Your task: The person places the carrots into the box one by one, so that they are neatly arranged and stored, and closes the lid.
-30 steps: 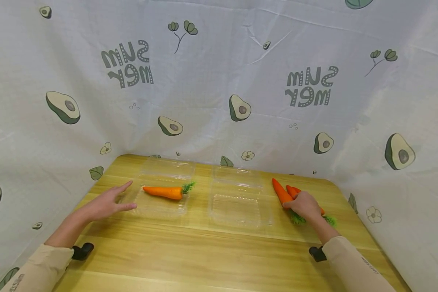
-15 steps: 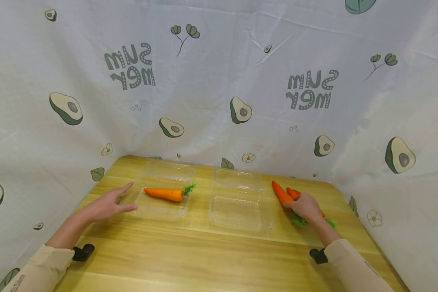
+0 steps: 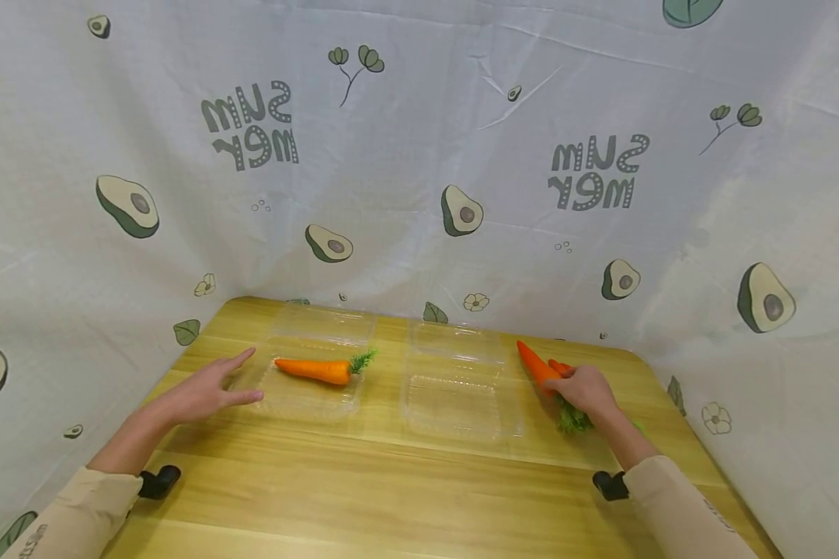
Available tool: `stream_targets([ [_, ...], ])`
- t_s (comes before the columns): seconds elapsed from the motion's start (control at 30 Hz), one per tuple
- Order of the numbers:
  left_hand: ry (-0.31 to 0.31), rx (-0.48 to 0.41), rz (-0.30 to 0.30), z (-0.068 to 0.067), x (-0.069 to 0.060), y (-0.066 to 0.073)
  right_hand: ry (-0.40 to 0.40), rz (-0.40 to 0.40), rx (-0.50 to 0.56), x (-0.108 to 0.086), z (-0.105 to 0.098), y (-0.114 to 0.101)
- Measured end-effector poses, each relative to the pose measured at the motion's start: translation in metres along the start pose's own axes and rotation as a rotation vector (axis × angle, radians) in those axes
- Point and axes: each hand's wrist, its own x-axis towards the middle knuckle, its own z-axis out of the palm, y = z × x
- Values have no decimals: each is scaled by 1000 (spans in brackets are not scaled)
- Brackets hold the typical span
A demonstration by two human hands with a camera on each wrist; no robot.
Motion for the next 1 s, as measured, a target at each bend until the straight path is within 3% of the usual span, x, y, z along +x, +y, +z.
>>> stream_targets([
  [0.37,2,-18,11,0,-1,0,-41,-59,46,-4,-6,-23],
  [0.77,8,-12,19,0,-1,-2,-68,-121,8,-8,-11,-68],
  [1.0,7,-12,14,0,0,-2,-112,-146,41,-7,-9,-91],
])
